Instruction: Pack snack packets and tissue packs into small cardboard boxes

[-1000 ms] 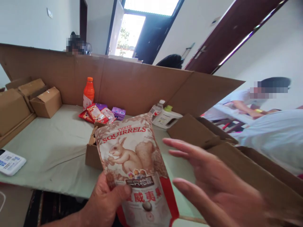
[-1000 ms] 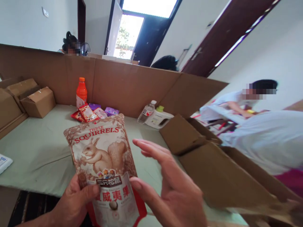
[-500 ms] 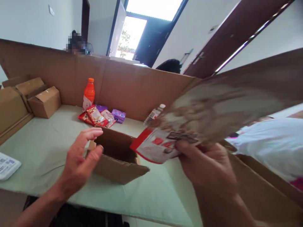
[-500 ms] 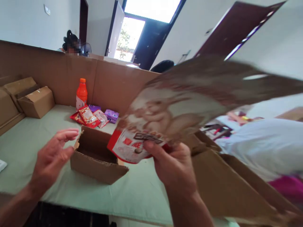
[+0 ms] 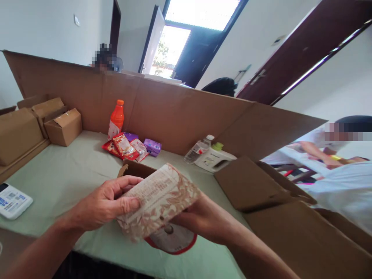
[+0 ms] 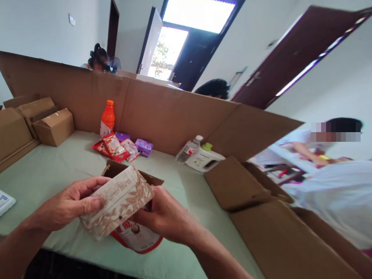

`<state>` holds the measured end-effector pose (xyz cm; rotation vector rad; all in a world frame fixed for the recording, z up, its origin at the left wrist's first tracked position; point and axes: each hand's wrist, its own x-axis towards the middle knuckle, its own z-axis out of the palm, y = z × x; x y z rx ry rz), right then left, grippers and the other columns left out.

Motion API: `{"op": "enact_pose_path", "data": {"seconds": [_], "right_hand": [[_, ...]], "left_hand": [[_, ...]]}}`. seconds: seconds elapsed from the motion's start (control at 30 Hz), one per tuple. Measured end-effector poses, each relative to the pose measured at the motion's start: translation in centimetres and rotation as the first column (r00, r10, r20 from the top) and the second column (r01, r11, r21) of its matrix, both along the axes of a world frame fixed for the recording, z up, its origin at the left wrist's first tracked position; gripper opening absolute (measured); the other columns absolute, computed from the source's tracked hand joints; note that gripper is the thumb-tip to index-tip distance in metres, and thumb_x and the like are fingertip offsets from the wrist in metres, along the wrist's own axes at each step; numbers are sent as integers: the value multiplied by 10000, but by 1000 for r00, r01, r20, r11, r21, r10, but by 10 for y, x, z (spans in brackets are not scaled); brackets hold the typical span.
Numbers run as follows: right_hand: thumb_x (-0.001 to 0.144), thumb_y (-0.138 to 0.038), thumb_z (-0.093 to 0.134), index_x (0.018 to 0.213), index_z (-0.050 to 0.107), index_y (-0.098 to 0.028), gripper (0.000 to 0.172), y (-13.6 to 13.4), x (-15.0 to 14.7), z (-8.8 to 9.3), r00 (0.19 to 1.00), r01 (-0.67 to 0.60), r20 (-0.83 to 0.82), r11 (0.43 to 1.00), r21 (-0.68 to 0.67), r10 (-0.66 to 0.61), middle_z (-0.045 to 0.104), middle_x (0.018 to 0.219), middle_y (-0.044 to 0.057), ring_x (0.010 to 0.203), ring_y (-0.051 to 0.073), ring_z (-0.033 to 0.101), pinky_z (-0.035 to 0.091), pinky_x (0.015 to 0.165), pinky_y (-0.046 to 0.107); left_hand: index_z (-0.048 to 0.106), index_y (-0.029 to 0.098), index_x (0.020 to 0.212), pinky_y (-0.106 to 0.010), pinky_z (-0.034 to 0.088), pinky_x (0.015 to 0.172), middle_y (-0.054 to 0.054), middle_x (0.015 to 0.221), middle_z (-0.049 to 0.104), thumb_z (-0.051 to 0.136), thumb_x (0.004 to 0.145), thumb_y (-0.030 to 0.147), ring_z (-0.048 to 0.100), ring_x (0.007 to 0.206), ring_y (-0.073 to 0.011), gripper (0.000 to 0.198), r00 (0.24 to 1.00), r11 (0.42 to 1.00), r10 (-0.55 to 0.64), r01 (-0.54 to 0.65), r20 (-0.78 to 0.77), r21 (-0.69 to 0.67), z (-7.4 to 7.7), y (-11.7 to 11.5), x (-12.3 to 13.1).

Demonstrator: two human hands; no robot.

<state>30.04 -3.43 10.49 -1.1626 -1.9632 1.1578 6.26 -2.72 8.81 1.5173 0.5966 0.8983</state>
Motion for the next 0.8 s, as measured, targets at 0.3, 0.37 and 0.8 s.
{"op": "enact_pose_path", "data": {"seconds": [0.3,0.37,0.8], "right_hand": [[813,-629,706,1120,727,-197,530,-1,5,16,964,-44,-266,994,-103,15,754,980,80,887,215,716,590,759,283],[755,-616,768,1075,724,-171,549,-1,3,16,975,-16,-220,990,-142,-16,755,932,81,816,203,714,590,699,267],[891,-422,698,1127,743,-285,276,-19,43,48,746,656,-275,598,461,-606,765,1114,41,1047,276,729,611,922,399]], "left_hand": [[700,174,1056,-248,496,691,-27,903,722,617,832,232,642,787,-149,246,994,991,110,-108,22,-82,-2,2,4],[703,177,1022,-246,486,672,-16,872,709,602,829,226,627,764,-143,223,991,987,130,-129,8,-93,-6,1,10],[512,227,1330,-416,508,998,-91,1205,702,553,947,317,657,1130,-241,395,943,860,333,-314,25,403,7,8,8]]}}
